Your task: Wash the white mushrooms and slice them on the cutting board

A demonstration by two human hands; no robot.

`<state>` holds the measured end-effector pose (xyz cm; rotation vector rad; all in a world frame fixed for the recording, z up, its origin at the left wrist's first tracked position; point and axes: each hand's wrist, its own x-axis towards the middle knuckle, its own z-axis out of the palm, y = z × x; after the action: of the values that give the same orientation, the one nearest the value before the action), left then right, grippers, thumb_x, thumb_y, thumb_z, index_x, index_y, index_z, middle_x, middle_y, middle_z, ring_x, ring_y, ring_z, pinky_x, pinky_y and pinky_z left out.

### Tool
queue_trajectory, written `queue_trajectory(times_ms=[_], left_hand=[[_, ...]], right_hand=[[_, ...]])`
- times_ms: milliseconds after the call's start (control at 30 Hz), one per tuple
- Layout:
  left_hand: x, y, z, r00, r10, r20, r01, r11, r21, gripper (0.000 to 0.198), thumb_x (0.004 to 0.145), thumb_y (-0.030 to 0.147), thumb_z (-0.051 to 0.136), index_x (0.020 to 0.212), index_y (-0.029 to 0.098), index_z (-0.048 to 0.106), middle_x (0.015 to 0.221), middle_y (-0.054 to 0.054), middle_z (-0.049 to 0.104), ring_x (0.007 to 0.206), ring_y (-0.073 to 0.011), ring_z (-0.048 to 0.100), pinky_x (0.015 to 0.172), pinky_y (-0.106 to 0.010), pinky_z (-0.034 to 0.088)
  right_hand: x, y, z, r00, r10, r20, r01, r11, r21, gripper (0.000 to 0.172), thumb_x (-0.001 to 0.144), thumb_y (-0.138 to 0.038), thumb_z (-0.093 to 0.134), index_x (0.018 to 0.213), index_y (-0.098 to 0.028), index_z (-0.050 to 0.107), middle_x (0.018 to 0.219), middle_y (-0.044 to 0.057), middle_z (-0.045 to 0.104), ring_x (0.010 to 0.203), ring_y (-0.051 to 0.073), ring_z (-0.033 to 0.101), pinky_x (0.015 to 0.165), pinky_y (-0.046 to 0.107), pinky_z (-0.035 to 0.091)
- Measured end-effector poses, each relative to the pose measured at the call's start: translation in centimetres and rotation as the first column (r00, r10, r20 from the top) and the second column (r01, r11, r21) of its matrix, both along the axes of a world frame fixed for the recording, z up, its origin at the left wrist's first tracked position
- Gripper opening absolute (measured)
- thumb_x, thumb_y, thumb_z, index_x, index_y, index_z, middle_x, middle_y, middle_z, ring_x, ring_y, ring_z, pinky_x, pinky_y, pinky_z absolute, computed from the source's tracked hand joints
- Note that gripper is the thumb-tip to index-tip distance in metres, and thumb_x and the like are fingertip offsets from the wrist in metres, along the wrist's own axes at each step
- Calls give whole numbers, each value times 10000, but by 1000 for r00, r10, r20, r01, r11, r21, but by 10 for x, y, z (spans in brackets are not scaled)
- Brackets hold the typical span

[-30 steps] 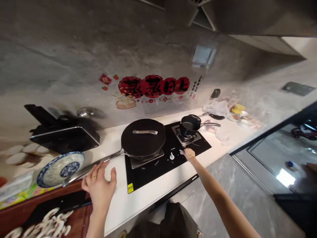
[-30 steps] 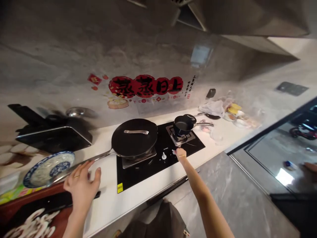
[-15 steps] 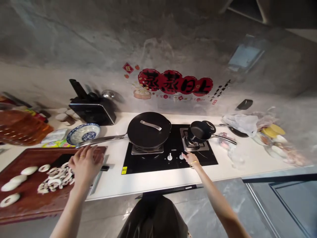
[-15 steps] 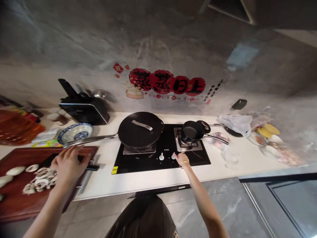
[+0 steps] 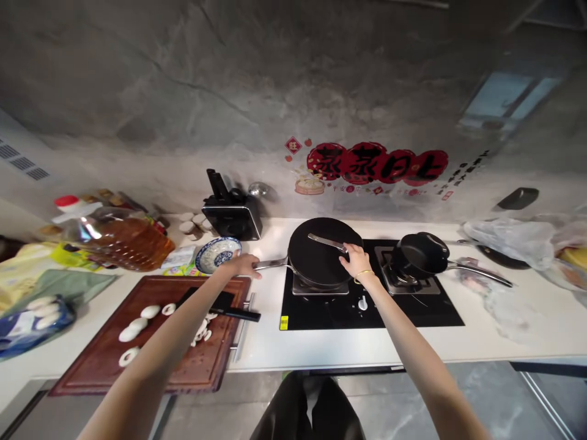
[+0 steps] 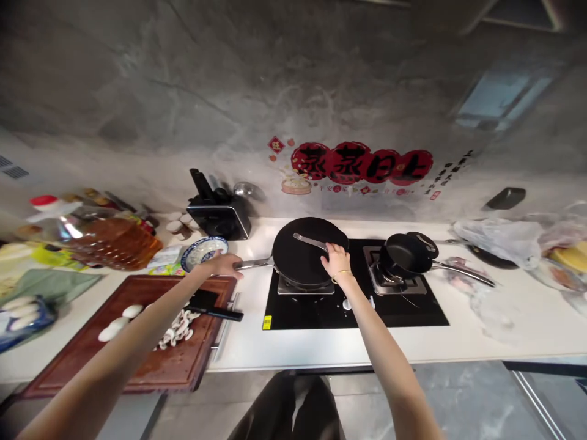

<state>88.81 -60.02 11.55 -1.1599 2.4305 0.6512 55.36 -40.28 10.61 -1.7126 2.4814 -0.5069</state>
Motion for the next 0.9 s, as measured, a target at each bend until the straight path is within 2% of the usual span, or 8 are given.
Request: queue_trajectory(times_ms=[67, 133, 267, 333, 433, 600, 800, 900], left_hand=[[-6, -9, -2, 998, 55, -37, -41, 953, 300, 418, 509, 435, 713, 800, 141, 653, 863, -98, 691, 941, -325, 610, 905, -440, 425], [-9, -16, -7, 994, 93, -57, -51, 860, 508, 434, 486, 410, 727, 811, 133, 647, 825, -91, 695, 883, -296, 641, 823, -383, 483], [-7, -25, -20, 984, 159, -73, -38, 601, 798, 438, 496, 369, 762, 854, 150, 635, 762, -71, 695, 798, -251, 673, 769, -355, 513], [-3, -23, -24, 977, 192, -97, -19, 526, 850, 400, 514, 356, 767, 827, 146, 633, 666, -47, 671, 703, -232, 671, 738, -360, 516], [5, 4, -26, 946, 274, -171, -6, 545, 838, 348, 549, 367, 759, 771, 136, 622, 578, -16, 628, 587, -190, 642, 678, -322, 501], [21, 87, -27, 859, 445, -253, -47, 561, 826, 326, 608, 423, 706, 717, 150, 563, 495, 32, 548, 532, -157, 597, 634, -286, 446], [9, 169, -45, 696, 631, -342, -119, 571, 812, 353, 594, 460, 683, 693, 178, 494, 430, 73, 464, 366, -95, 418, 464, -254, 373], [-9, 195, -49, 632, 662, -402, -139, 608, 782, 352, 620, 473, 659, 661, 191, 453, 401, 66, 458, 336, -98, 403, 431, -246, 347]], right_hand=[[6, -28, 3, 1000, -1, -13, 3, 996, 93, 501, 832, -261, 535, 1321, -198, 444, 1269, 115, 545, 1175, 261, 462, 928, 400, 371], [8, -49, 3, 1000, 3, -3, -3, 987, 159, 438, 822, -260, 559, 1255, -214, 508, 1200, 104, 589, 1103, 236, 522, 878, 347, 388], [5, -72, 4, 999, -27, 25, 21, 978, 205, 220, 799, -355, 612, 961, -215, 660, 884, 41, 686, 790, 165, 633, 659, 239, 408], [3, -75, 7, 999, -43, 26, 37, 979, 202, 200, 799, -389, 613, 878, -218, 678, 799, 18, 690, 719, 147, 635, 603, 223, 390], [-4, -64, 18, 998, -69, 4, 68, 984, 162, 217, 816, -418, 585, 881, -238, 687, 809, 11, 700, 726, 148, 638, 604, 225, 388], [-36, -16, 44, 984, -174, 24, 175, 983, -55, 304, 790, -477, 581, 933, -238, 703, 799, 26, 713, 712, 176, 648, 618, 249, 422], [-84, 77, 46, 872, -361, 329, 455, 846, -279, 518, 687, -587, 608, 953, -155, 713, 781, 69, 717, 711, 206, 653, 663, 299, 488], [-96, 138, 34, 762, -438, 476, 599, 757, -262, 533, 619, -570, 664, 925, -137, 718, 841, 93, 727, 771, 230, 663, 712, 323, 512]])
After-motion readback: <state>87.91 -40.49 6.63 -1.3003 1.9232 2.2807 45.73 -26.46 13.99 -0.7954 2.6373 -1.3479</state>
